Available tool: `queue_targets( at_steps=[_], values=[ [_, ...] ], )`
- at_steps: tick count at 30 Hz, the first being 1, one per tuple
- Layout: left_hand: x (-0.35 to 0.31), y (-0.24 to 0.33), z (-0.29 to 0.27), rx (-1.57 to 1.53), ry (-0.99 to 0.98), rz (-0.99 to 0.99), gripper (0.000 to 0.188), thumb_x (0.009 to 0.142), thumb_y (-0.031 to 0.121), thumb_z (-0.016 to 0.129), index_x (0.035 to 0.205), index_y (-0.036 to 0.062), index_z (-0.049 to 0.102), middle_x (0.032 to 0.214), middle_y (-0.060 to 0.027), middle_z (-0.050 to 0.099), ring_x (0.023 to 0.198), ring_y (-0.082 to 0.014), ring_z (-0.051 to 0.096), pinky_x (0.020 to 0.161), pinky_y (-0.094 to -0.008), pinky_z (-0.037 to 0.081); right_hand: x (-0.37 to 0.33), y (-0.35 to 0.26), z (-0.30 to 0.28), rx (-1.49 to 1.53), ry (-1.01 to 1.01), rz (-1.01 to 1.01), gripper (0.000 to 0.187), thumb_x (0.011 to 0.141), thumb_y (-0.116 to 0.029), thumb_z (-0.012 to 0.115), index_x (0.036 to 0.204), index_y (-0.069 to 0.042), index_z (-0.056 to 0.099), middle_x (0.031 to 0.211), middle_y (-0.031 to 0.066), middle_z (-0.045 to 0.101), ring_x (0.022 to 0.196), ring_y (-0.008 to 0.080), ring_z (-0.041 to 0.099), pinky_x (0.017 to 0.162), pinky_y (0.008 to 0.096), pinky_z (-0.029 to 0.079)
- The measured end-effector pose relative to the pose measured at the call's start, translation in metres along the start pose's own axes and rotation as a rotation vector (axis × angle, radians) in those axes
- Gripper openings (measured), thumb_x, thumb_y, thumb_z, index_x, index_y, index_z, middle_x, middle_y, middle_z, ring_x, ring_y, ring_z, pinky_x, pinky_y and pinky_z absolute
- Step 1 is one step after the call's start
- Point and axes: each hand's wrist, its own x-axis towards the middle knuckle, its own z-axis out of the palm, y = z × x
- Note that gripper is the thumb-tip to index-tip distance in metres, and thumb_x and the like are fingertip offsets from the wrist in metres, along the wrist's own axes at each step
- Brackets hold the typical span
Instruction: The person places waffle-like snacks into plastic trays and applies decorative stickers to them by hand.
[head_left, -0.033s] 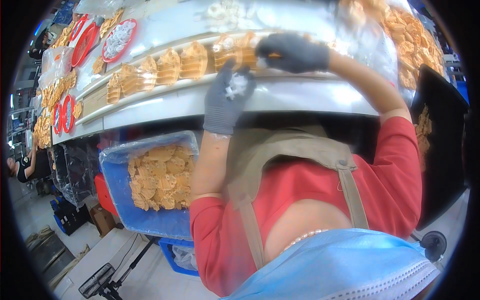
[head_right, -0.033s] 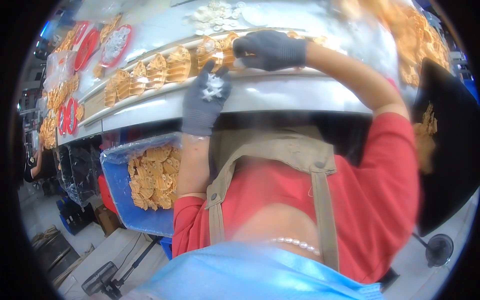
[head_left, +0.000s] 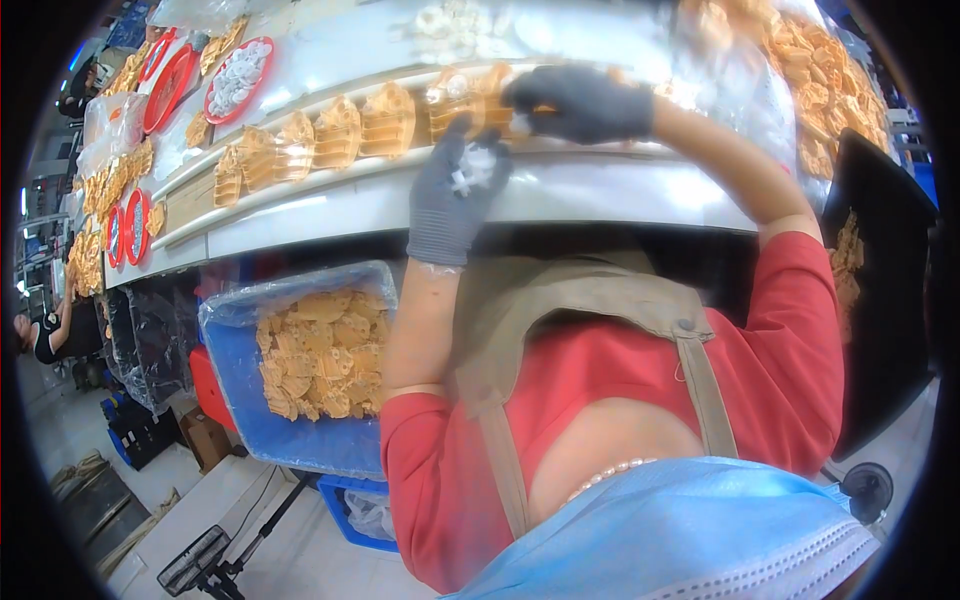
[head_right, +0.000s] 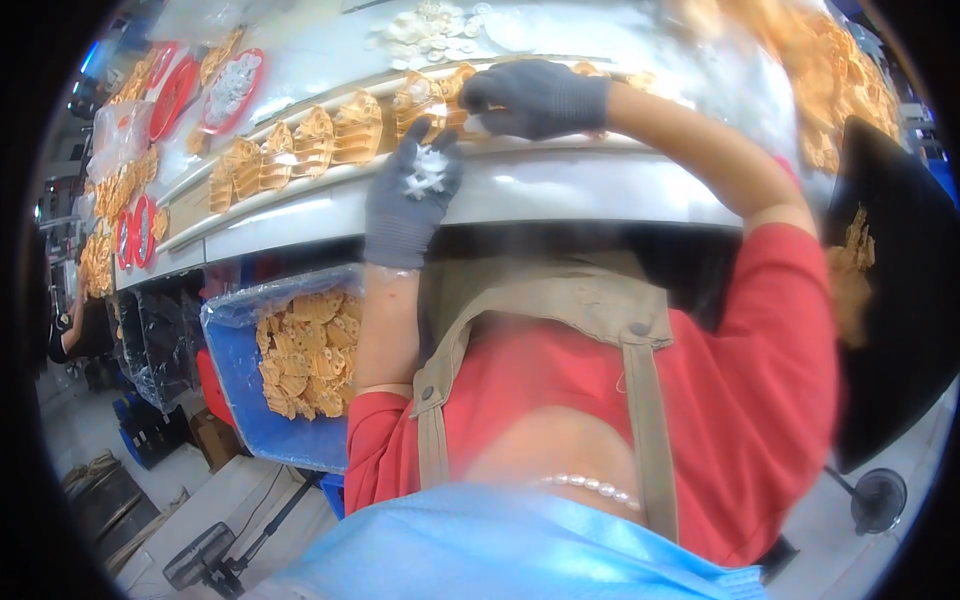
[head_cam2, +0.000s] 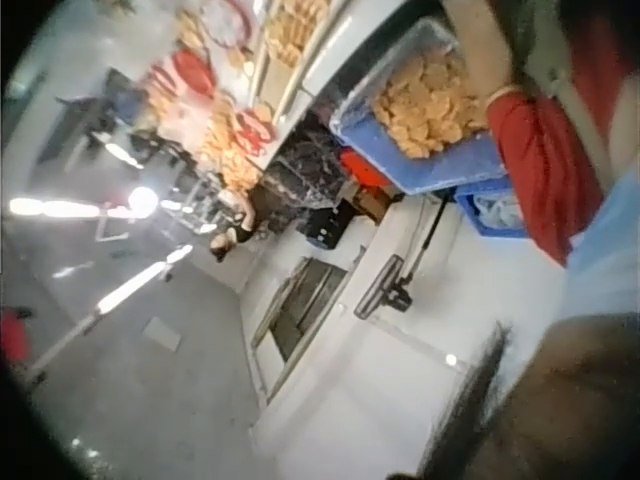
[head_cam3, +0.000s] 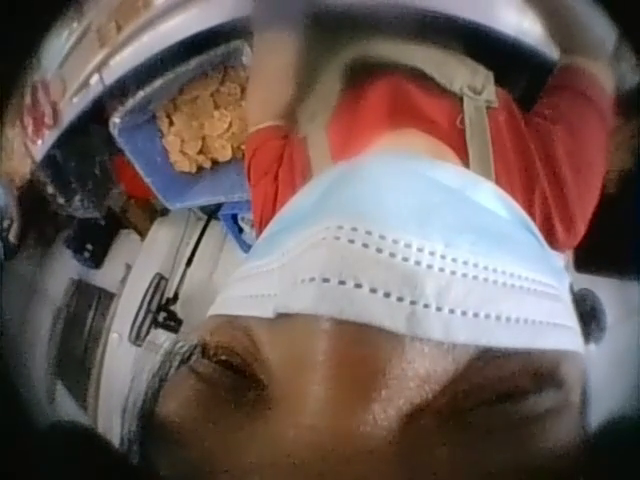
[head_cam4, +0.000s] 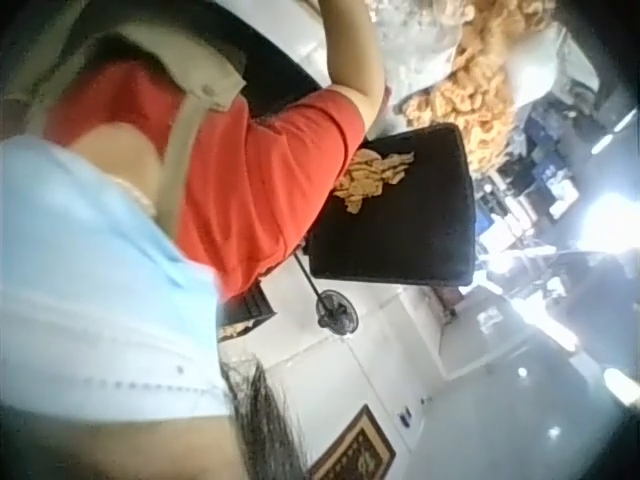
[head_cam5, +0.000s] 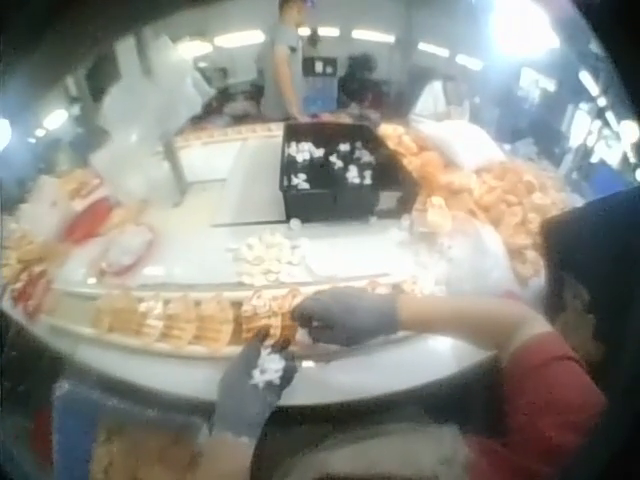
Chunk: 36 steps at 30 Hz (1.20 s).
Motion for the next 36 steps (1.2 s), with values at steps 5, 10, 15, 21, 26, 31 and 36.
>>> queue_targets(
  at_steps=[5,10,15,21,26,31,36],
  values=[
    [0.003,0.004,0.004,-0.058,-0.001,-0.06,0.023,0.09,0.01,0.054,0.11,-0.001,0.052,0.1,-0.0162,0.05,0.096,-0.0267,0.051,0.084,-0.039,0.049,0.013,-0.008,-0.006,-0.105,-0.385,0.276,0.012,0.086,-0.015,0.055,0.093,-0.006,0.056,0.084,0.0134,0.058,0.076,0.0273,0.057,0.074,0.0377,0.047],
    [0.001,0.008,0.01,-0.014,0.024,-0.035,0.022,0.089,0.011,0.055,0.108,-0.0005,0.053,0.099,-0.0159,0.051,0.091,-0.0262,0.052,0.082,-0.0382,0.049,0.001,0.002,-0.005,-0.091,-0.263,0.195,0.018,0.088,-0.023,0.053,0.086,-0.005,0.054,0.073,0.0149,0.059,0.066,0.0299,0.058,0.066,0.0396,0.047],
    [-0.001,0.011,0.01,0.032,0.068,-0.021,0.022,0.089,0.011,0.055,0.107,-0.0009,0.053,0.101,-0.0171,0.051,0.09,-0.0263,0.053,0.081,-0.0382,0.05,-0.002,0.008,-0.005,-0.065,-0.232,0.197,0.016,0.088,-0.023,0.054,0.087,-0.006,0.053,0.073,0.0129,0.058,0.068,0.0282,0.058,0.068,0.0389,0.046],
    [0.0,0.01,0.008,0.116,0.065,0.068,0.025,0.089,0.013,0.055,0.11,-0.0011,0.051,0.104,-0.0193,0.051,0.091,-0.0272,0.053,0.084,-0.0396,0.05,0.01,0.006,0.01,-0.047,-0.137,0.125,0.016,0.087,-0.022,0.051,0.088,-0.006,0.052,0.076,0.0149,0.058,0.07,0.0293,0.058,0.07,0.0402,0.046],
    [-0.001,0.015,0.009,0.147,0.062,0.115,0.027,0.09,0.011,0.051,0.113,-0.0026,0.048,0.106,-0.0208,0.05,0.094,-0.0278,0.054,0.085,-0.0406,0.05,0.017,0.006,0.006,-0.064,-0.248,0.219,0.019,0.087,-0.024,0.051,0.088,-0.005,0.054,0.076,0.0147,0.058,0.069,0.0282,0.058,0.071,0.0393,0.046],
    [0.0,0.021,0.005,0.068,0.031,0.117,0.027,0.09,0.01,0.051,0.112,-0.0056,0.047,0.106,-0.0205,0.05,0.094,-0.0285,0.055,0.084,-0.0409,0.052,0.018,0.002,-0.003,-0.138,-0.319,0.193,0.021,0.088,-0.025,0.051,0.085,-0.004,0.055,0.075,0.0148,0.059,0.067,0.0274,0.058,0.069,0.0384,0.047],
    [0.002,0.022,0.004,0.036,0.019,0.106,0.029,0.089,0.01,0.051,0.113,-0.0061,0.047,0.106,-0.0193,0.051,0.096,-0.0279,0.055,0.083,-0.0397,0.052,0.017,0.006,-0.012,-0.292,-0.361,0.116,0.019,0.089,-0.022,0.049,0.081,-0.005,0.054,0.069,0.0127,0.058,0.066,0.0268,0.057,0.069,0.0378,0.047]
  ],
)
